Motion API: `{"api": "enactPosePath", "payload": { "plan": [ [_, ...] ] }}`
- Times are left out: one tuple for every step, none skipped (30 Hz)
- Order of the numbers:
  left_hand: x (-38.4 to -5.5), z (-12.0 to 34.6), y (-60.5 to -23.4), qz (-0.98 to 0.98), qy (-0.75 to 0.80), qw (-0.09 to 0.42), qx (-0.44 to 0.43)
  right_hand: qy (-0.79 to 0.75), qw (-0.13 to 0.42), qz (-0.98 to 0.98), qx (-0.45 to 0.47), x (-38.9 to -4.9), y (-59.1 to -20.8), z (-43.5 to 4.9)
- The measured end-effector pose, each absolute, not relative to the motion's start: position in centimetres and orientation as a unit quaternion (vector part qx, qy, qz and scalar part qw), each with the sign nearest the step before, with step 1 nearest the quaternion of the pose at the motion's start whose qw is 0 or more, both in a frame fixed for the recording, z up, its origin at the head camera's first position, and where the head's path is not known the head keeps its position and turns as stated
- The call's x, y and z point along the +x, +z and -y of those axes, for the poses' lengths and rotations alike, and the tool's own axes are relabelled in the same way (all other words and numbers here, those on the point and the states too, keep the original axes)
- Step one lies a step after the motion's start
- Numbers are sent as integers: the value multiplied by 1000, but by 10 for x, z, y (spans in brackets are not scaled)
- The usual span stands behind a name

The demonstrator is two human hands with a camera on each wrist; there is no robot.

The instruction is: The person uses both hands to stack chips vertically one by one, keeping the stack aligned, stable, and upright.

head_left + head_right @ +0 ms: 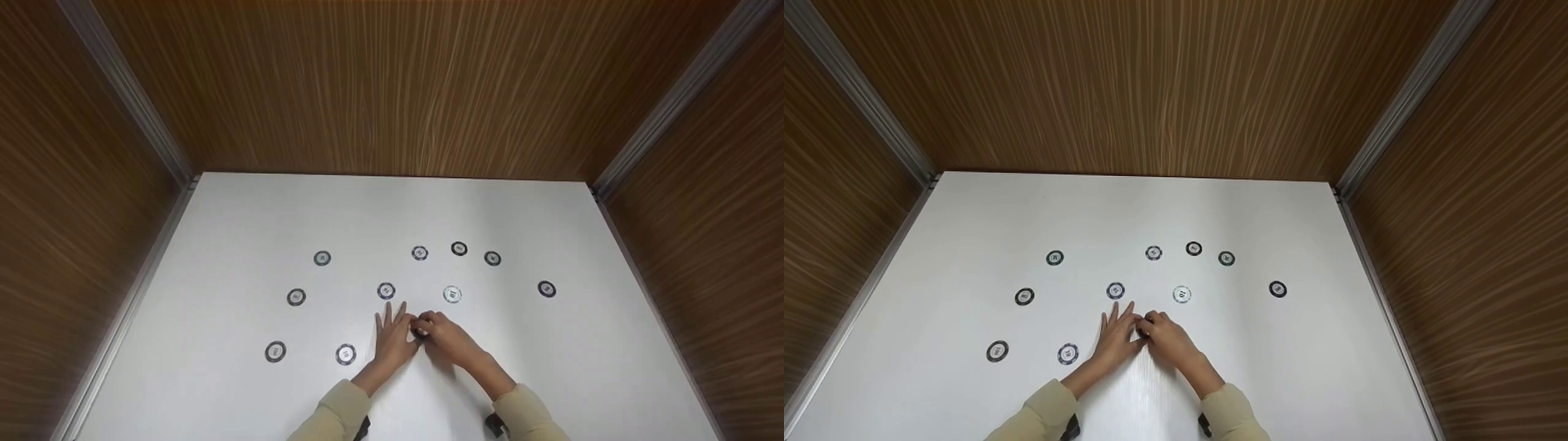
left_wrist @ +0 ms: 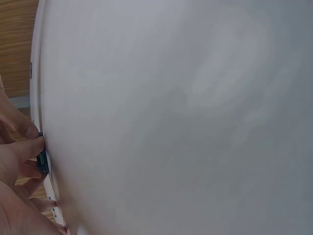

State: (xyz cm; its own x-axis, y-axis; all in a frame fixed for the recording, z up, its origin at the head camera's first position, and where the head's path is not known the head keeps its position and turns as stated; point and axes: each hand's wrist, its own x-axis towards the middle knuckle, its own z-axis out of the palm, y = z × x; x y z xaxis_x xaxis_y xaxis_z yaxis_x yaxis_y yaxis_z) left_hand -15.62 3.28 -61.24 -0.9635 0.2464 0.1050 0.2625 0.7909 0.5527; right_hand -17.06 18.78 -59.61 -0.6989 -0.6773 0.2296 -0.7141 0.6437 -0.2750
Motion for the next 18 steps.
{"api": "enactPosePath", "payload": {
  "plan": [
    [-156,-33,-612,946,-296,16,-134,176,52,904,385,-171,-596,-188],
    [-156,-33,-612,946,-296,17,-133,177,53,904,386,-171,-597,-188],
    [-156,-33,-612,945,-298,19,-133,179,53,903,387,-171,-597,-188],
    [-156,-33,-612,944,-300,23,-133,180,54,902,388,-172,-597,-188],
    [-156,-33,-612,944,-302,26,-132,182,54,901,389,-172,-597,-188],
    [-156,-34,-612,944,-302,29,-132,184,55,900,390,-172,-597,-189],
    [-157,-34,-612,944,-301,34,-131,186,54,900,391,-173,-597,-189],
    [-156,-35,-612,944,-301,38,-130,188,54,899,392,-173,-596,-189],
    [-156,-35,-612,944,-301,42,-130,189,53,899,392,-173,-596,-189],
    [-156,-36,-612,944,-299,46,-128,190,51,899,391,-173,-596,-189],
    [-156,-37,-612,945,-298,50,-127,190,50,899,391,-173,-596,-190],
    [-156,-38,-612,945,-296,52,-125,190,49,900,390,-173,-596,-190],
    [-156,-39,-612,946,-296,54,-121,189,49,900,390,-173,-596,-190],
    [-156,-39,-613,946,-295,55,-118,187,49,901,389,-173,-596,-191],
    [-156,-40,-613,947,-294,59,-115,185,49,901,389,-173,-597,-191],
    [-156,-41,-613,947,-294,60,-112,183,50,901,389,-173,-597,-191],
    [-156,-42,-613,947,-295,63,-108,182,50,902,389,-173,-596,-191],
    [-156,-43,-613,948,-295,65,-104,180,51,902,389,-173,-597,-192]
  ]
}}
